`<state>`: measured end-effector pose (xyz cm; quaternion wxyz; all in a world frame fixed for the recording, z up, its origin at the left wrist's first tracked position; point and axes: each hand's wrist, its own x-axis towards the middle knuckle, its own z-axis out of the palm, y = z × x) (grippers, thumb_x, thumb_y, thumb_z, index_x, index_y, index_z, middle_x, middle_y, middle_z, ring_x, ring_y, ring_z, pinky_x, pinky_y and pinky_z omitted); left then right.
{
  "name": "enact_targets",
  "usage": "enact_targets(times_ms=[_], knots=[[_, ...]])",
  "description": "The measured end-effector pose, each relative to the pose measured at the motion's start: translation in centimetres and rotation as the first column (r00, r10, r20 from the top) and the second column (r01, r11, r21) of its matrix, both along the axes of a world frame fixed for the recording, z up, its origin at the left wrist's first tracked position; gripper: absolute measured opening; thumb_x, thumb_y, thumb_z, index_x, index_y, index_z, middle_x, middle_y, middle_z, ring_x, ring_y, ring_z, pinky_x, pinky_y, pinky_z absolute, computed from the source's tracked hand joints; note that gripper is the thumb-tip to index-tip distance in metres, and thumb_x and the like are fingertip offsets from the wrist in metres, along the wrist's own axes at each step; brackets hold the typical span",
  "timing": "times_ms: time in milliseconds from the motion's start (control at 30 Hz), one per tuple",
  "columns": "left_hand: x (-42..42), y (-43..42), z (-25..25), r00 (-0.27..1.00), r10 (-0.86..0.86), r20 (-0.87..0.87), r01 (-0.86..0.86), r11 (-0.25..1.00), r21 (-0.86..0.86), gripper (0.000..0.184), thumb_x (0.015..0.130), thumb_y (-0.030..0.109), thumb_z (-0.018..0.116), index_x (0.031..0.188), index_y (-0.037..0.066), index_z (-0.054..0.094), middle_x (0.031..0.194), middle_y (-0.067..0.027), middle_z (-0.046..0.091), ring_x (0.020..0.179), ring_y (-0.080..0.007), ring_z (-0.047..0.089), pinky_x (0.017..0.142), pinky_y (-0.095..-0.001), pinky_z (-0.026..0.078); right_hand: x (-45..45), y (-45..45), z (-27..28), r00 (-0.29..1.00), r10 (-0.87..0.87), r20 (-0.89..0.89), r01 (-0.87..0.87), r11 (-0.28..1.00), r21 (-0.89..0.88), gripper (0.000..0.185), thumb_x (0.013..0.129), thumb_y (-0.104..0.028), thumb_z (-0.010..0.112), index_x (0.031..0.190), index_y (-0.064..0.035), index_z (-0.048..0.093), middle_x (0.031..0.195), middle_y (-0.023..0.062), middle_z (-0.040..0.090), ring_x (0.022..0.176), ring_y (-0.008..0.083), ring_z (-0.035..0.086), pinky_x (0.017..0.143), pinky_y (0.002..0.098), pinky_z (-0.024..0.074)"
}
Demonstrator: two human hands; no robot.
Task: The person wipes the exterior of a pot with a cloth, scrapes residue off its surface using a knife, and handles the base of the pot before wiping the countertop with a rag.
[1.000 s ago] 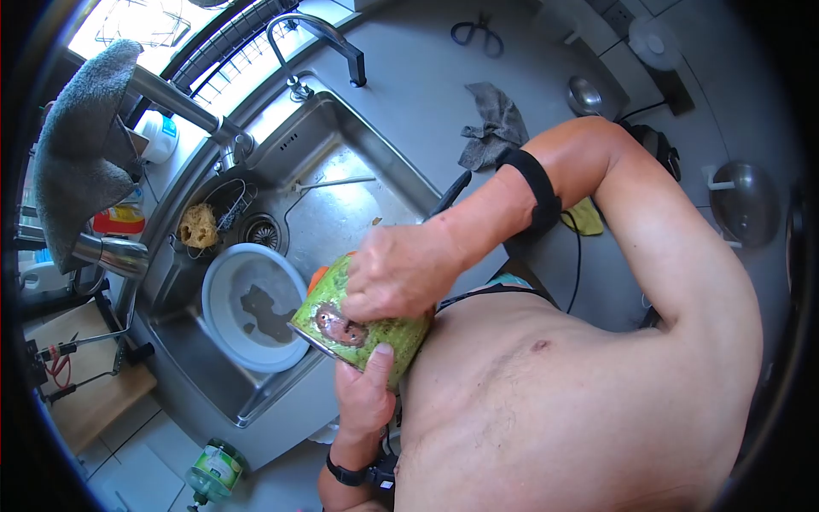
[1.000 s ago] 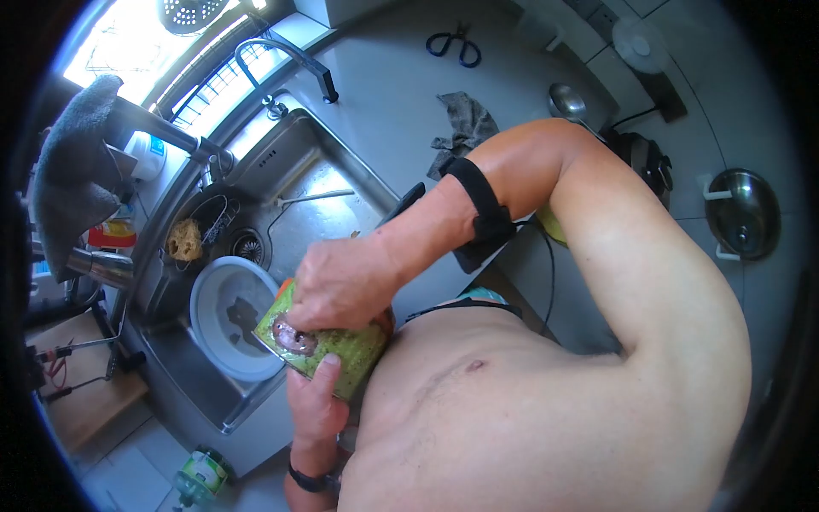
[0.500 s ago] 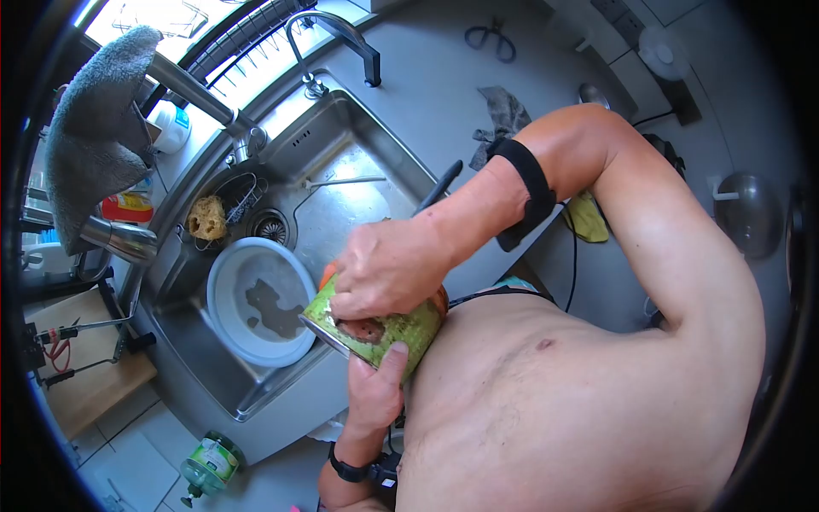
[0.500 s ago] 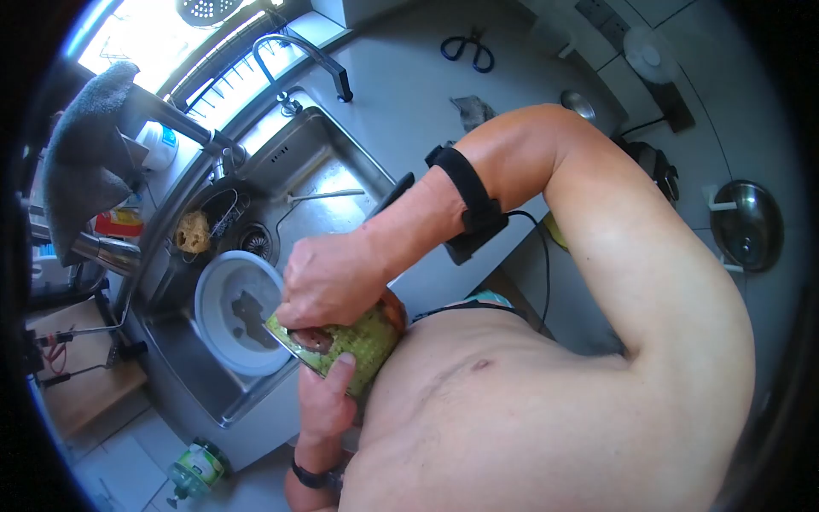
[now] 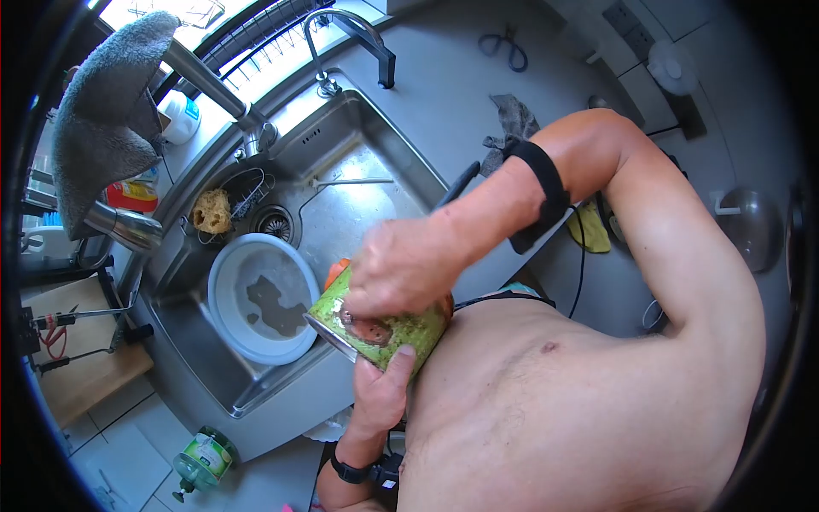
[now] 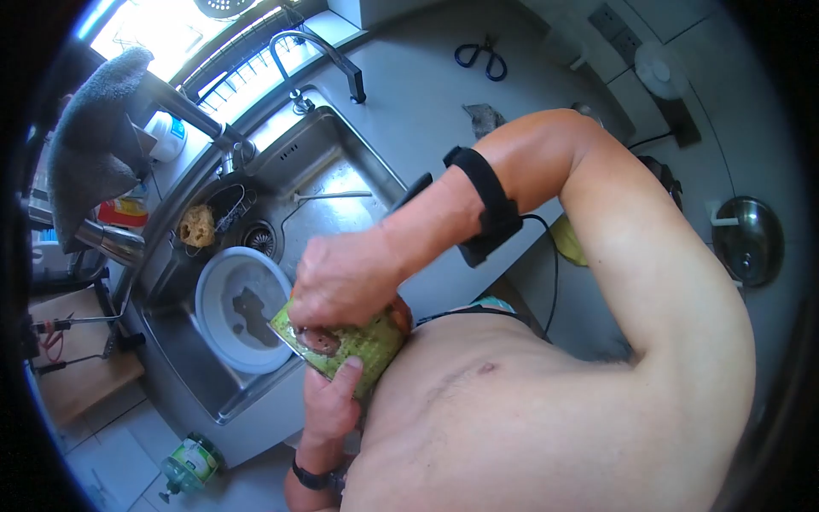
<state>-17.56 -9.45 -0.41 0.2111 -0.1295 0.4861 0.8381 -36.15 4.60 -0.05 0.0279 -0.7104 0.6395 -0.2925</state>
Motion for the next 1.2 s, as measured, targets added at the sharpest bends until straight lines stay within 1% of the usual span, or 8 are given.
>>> enact_targets(times_ms=[33,167,300,833,967,1067,1100,1200], knots=[[0.0,0.0,0.3,1.000,-0.019,0.013,0.020,1.000,-0.017,0.045,0.101,0.007,0.055,0.143,-0.003,0.044,0.139,-0.0092,0.054,0.128,-0.0197,0.050,0.111,-0.0368,0.038,-0.7,-0.2,0.0,0.994,-0.050,-0.092,0.063,0.987,0.145,0.015,0.077,-0.019,0.067,0.083,-0.0072,0.058,0.066,0.0070,0.065,0.064,0.0267,0.069,0.054,0.0392,0.0538],[0.1,0.7,0.1,0.996,0.065,-0.056,-0.067,0.996,-0.052,0.041,0.101,0.008,0.055,0.140,-0.005,0.047,0.136,-0.0090,0.056,0.123,-0.0188,0.053,0.110,-0.0358,0.039,-0.2,0.0,0.6,0.999,0.052,-0.010,-0.051,0.993,0.109,0.015,0.074,-0.017,0.069,0.078,-0.0059,0.060,0.069,0.0108,0.067,0.066,0.0281,0.071,0.055,0.0396,0.0545],[-0.1,0.2,-0.1,1.000,-0.023,-0.012,0.022,1.000,-0.014,0.038,0.101,0.008,0.054,0.137,-0.004,0.050,0.133,-0.0093,0.059,0.122,-0.0185,0.054,0.109,-0.0359,0.040,-1.8,-0.8,0.2,0.995,-0.054,-0.088,0.074,0.965,0.252,0.016,0.074,-0.017,0.069,0.079,-0.0052,0.060,0.068,0.0116,0.067,0.066,0.0287,0.071,0.056,0.0399,0.0547],[-0.6,0.4,0.4,0.999,0.050,0.019,-0.049,0.999,-0.018,0.038,0.100,0.006,0.054,0.137,-0.005,0.051,0.133,-0.0101,0.060,0.123,-0.0194,0.055,0.108,-0.0361,0.041,-1.1,-0.9,0.4,1.000,0.008,0.002,-0.008,0.988,0.155,0.017,0.072,-0.017,0.070,0.081,-0.0051,0.061,0.069,0.0128,0.068,0.065,0.0315,0.071,0.056,0.0419,0.0550],[-0.3,-0.3,0.1,0.999,-0.009,0.050,0.007,0.999,0.035,0.041,0.100,0.005,0.055,0.139,-0.005,0.048,0.135,-0.0109,0.058,0.124,-0.0202,0.054,0.109,-0.0365,0.041,-3.0,-0.3,-1.5,0.993,-0.108,-0.043,0.115,0.945,0.307,0.017,0.074,-0.018,0.069,0.080,-0.0052,0.060,0.071,0.0130,0.068,0.067,0.0308,0.071,0.056,0.0423,0.0547],[0.0,-0.1,-0.1,1.000,0.012,-0.006,-0.012,0.999,-0.040,0.042,0.100,0.004,0.055,0.140,-0.005,0.047,0.135,-0.0110,0.058,0.124,-0.0204,0.055,0.109,-0.0366,0.041,-1.4,0.8,-0.9,0.996,-0.079,0.043,0.068,0.976,0.207,0.017,0.072,-0.017,0.068,0.083,-0.0039,0.066,0.066,0.0150,0.067,0.064,0.0358,0.070,0.057,0.0464,0.0544],[0.2,-0.2,-0.1,1.000,0.015,0.026,-0.014,1.000,-0.017,0.046,0.098,0.006,0.058,0.142,-0.004,0.045,0.137,-0.0113,0.056,0.125,-0.0216,0.054,0.109,-0.0378,0.041,-0.7,1.5,-0.5,0.999,-0.051,0.006,0.049,0.987,0.155,0.017,0.074,-0.017,0.067,0.074,-0.0065,0.054,0.065,0.0105,0.063,0.061,0.0306,0.067,0.053,0.0424,0.0525],[-0.1,0.0,-0.1,0.998,0.027,0.053,-0.029,0.999,0.028,0.052,0.097,0.009,0.060,0.144,-0.003,0.043,0.139,-0.0117,0.055,0.127,-0.0231,0.053,0.110,-0.0394,0.041,-1.2,1.6,-1.4,0.990,-0.131,0.051,0.124,0.985,0.124,0.017,0.076,-0.018,0.065,0.075,-0.0061,0.054,0.065,0.0098,0.063,0.062,0.0300,0.067,0.052,0.0415,0.0522]])
